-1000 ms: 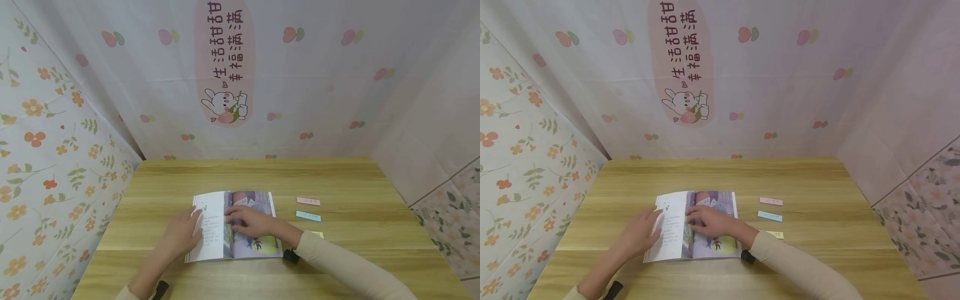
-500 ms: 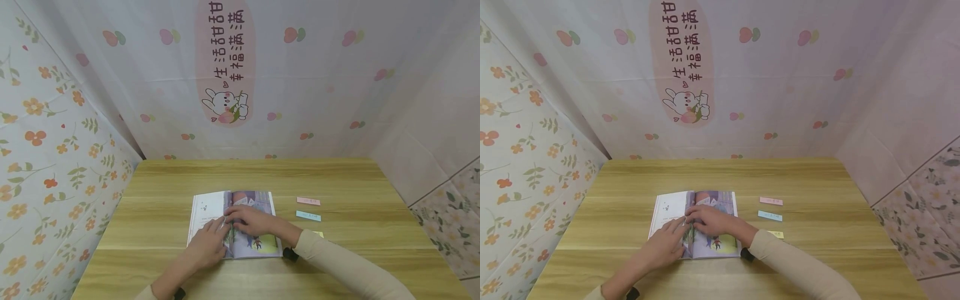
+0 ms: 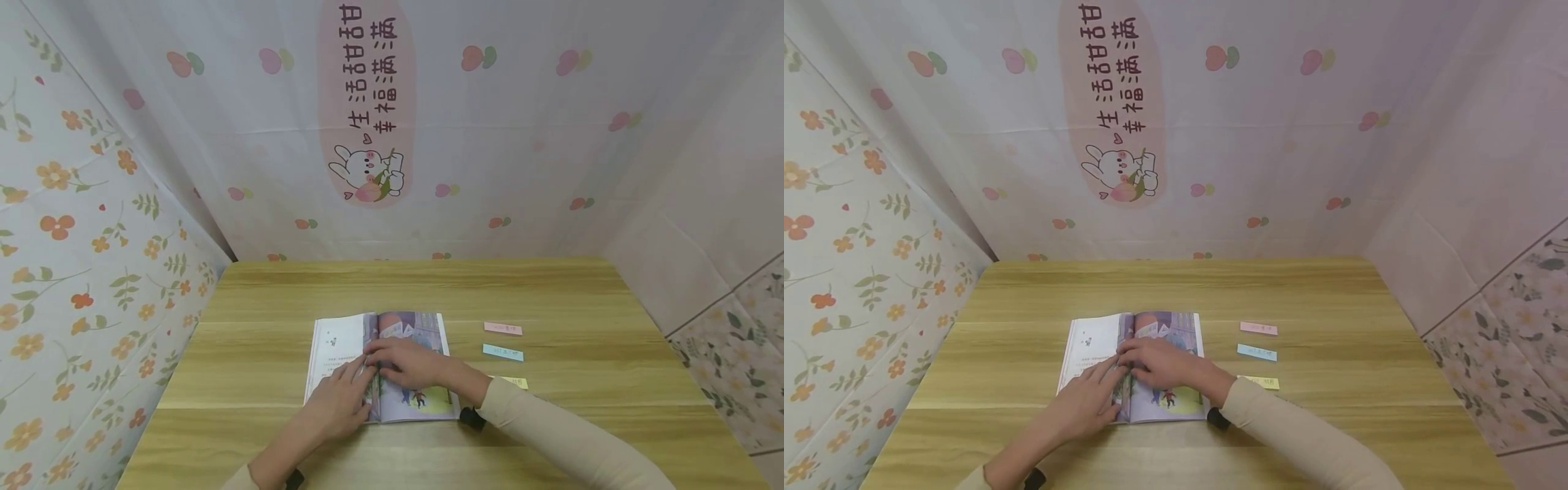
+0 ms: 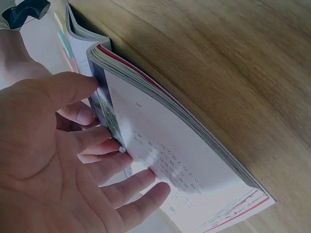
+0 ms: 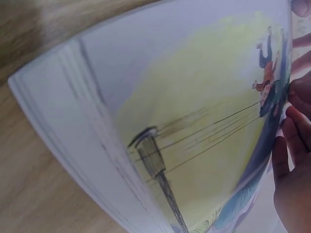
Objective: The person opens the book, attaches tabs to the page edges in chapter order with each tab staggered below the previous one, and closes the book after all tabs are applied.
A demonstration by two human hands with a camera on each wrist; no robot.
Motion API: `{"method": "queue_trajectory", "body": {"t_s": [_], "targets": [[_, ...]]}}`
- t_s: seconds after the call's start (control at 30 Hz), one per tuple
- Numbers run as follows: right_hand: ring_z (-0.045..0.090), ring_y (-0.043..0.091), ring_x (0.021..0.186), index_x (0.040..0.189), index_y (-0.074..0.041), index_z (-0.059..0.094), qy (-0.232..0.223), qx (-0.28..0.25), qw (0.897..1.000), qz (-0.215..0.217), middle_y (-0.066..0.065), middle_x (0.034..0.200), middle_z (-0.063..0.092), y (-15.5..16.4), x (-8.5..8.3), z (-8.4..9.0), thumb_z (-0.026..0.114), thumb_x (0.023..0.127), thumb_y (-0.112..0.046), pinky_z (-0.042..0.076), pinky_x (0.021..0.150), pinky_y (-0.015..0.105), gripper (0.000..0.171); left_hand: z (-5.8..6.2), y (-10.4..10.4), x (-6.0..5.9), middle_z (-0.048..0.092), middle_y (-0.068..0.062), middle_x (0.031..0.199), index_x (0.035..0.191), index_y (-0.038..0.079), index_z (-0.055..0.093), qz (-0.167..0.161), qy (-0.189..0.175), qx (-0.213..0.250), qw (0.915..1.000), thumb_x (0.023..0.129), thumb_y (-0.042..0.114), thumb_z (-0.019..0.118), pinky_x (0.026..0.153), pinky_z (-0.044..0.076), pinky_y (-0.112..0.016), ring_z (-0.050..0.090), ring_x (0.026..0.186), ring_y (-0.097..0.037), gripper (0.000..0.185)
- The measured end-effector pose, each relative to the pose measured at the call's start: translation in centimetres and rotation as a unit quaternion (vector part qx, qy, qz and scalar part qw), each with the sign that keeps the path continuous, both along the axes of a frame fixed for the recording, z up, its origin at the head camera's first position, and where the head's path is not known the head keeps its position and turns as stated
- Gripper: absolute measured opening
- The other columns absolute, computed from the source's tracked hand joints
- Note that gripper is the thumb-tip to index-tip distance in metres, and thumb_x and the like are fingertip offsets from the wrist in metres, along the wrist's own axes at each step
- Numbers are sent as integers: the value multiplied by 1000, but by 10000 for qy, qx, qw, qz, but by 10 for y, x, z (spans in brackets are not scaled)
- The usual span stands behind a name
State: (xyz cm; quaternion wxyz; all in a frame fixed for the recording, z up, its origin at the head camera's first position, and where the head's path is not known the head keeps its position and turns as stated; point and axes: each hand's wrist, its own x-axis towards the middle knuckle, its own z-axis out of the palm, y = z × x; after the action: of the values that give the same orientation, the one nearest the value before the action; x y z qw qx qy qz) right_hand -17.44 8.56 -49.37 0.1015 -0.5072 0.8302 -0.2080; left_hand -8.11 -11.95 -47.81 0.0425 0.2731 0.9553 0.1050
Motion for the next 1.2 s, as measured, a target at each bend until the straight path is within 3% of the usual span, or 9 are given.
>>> {"method": "queue_trajectory", "body": {"t_s": [0.6,0.87,1.1,1.2], "targets": [[44,28,138,131,-3,65,-575,-398,9974,-153,13,148,50,16,3,7,61,99,-3,34,113,38,32,-5,5,-2,34,-23,157,146,5,50,-56,30,213,9998,95,37,70,91,50,-62,41,133,-52,64],[44,31,138,134,-1,63,-473,-311,9981,-244,16,149,48,23,1,8,63,99,-6,34,113,42,36,-2,6,-4,38,-22,155,144,7,53,-40,-38,202,9998,93,38,72,92,49,-62,42,133,-50,63],[42,30,140,138,-3,61,-607,-244,9969,-435,14,151,47,30,-2,5,64,99,-7,34,113,45,39,-2,9,-11,42,-23,149,138,7,56,-117,218,69,9997,91,37,72,93,49,-59,45,131,-46,57],[44,30,138,136,-4,63,-594,-328,9965,-489,14,149,49,35,-5,4,63,99,-7,36,112,45,37,-2,11,-14,42,-23,149,136,8,57,-99,162,91,9998,92,35,71,97,47,-59,43,132,-45,54]]}}
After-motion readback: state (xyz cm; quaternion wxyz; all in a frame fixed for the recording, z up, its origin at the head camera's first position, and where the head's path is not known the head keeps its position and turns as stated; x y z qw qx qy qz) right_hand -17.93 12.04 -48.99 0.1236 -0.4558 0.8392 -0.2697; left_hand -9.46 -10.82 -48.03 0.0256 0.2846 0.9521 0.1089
